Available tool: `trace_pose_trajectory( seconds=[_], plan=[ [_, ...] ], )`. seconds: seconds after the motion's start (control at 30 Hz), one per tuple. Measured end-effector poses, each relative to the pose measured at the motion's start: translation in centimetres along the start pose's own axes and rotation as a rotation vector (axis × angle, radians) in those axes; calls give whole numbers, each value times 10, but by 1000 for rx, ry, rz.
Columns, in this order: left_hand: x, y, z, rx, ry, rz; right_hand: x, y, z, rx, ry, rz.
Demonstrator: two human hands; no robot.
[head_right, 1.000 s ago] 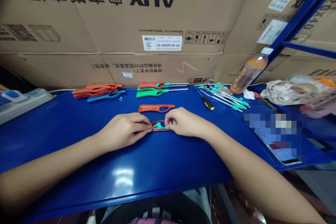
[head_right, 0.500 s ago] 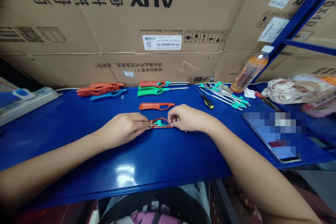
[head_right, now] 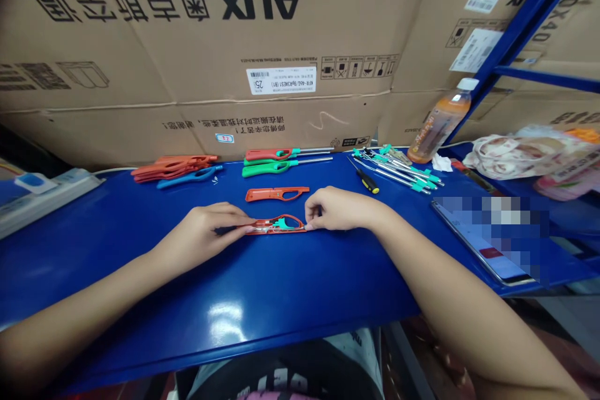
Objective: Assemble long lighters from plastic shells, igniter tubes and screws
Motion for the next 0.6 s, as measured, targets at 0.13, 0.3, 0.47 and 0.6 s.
trace_pose_trajectory(
  seconds=[0.13, 0.3, 0.47, 0.6],
  plan=[
    [13, 2, -7, 22, 109, 93, -5, -6, -4, 5, -29, -62],
    [30, 6, -12, 22, 190, 254, -8, -8, -6, 11, 11, -112],
    [32, 5, -12, 27, 163, 272, -5, -4, -6, 28, -18, -129],
    [29, 3, -11, 32, 152, 264, -2, -3, -5, 16, -4, -138]
  ],
)
Point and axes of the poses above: each hand's wrist, its own y-axis away from the middle knuckle, its own z-axis out of the back of the hand, x = y × z, the point moved 10 cm from there along -y, towards the middle knuckle, and after that the axes turned 6 degrees about -z, right-handed, at the moved point
